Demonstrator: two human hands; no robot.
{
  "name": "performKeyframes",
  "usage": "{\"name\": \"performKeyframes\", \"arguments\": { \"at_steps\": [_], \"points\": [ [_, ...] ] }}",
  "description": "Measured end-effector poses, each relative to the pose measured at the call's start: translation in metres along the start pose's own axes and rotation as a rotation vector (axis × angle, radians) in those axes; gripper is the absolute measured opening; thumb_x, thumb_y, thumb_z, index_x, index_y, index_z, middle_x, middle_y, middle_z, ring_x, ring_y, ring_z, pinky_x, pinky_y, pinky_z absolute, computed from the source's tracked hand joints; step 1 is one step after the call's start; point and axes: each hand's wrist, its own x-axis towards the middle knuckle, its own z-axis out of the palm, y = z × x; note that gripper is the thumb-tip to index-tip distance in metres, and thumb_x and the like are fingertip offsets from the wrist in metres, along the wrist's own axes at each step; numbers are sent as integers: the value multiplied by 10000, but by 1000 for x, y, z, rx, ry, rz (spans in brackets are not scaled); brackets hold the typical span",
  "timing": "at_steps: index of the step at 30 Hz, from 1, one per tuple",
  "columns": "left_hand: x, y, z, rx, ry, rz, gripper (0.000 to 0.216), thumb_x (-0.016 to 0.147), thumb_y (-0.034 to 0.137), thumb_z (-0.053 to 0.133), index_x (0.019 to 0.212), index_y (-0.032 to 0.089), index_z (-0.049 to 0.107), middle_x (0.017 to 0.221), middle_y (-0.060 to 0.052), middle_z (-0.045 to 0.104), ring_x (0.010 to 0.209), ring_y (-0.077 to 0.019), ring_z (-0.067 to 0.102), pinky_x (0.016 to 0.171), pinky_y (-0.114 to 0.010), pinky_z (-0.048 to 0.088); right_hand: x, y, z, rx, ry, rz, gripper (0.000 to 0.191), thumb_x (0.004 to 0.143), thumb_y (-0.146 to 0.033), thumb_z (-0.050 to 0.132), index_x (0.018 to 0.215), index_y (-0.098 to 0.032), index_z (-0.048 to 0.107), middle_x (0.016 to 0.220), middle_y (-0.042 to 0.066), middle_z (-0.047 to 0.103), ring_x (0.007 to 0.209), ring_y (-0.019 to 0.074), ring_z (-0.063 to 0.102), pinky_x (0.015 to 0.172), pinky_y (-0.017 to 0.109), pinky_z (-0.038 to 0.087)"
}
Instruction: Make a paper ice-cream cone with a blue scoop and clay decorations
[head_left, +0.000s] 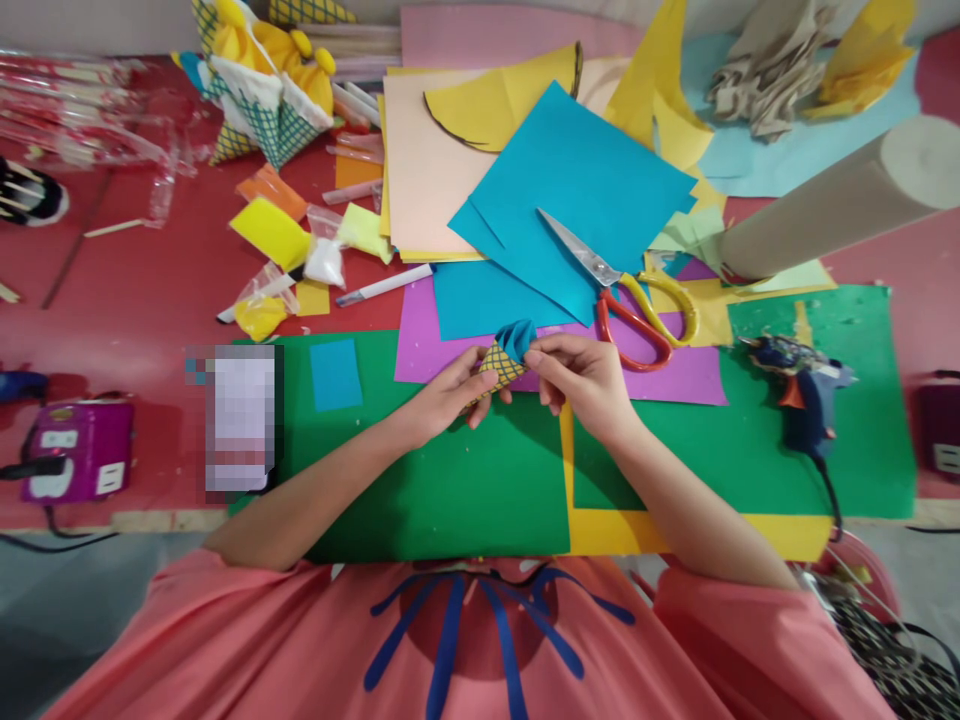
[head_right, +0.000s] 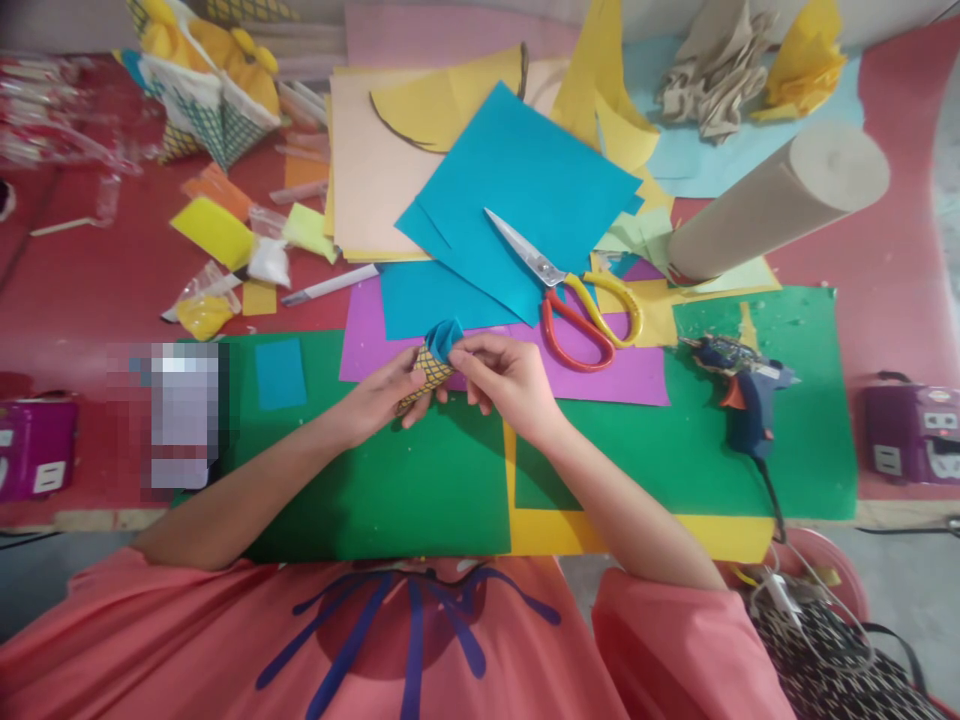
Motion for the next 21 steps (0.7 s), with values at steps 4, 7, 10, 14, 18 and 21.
{"name": "performKeyframes", "arguments": {
  "at_steps": [4,7,10,14,18,21],
  "points": [
    [0,0,1,-5,7,-1,533,845,599,574,1119,162,437,814,11,613,410,-18,441,386,-200,277,0,2,-1,13,-31,16,291,783,-437,720,849,-160,658,438,-58,567,307,54,453,312,157,339],
    [-1,0,1,-24,1,-11,508,863,591,554,1111,162,440,811,13,603,402,-10,426,383,-197,268,0,3,-2,-6,-55,16,306,797,-457,700,851,-159,654,442,-56,567,312,54,454,321,157,343],
    [-1,0,1,-50,-8,-23,494,875,590,536,1108,164,444,802,21,591,387,-3,406,385,-194,273,0,3,-2,-24,-66,9,308,821,-460,672,866,-156,651,449,-56,563,323,53,455,330,157,349],
    [-2,0,1,-74,0,-43,503,869,598,541,1112,167,449,784,29,577,382,-2,397,384,-187,270,0,3,-3,-62,-70,-17,281,877,-432,594,880,-154,637,472,-52,566,345,54,467,348,159,367],
    [-1,-1,1,-93,9,-50,500,863,593,555,1105,167,456,777,29,576,379,0,387,376,-181,260,0,3,-4,-91,-75,-31,203,874,-354,575,893,-155,607,480,-60,561,351,53,467,355,156,368],
    [0,-1,2,-78,33,-35,507,859,582,570,1132,171,456,775,30,581,374,1,379,376,-184,267,1,0,-4,-93,-112,13,210,820,-338,641,900,-153,580,479,-71,562,342,50,461,351,157,366]
  ]
}}
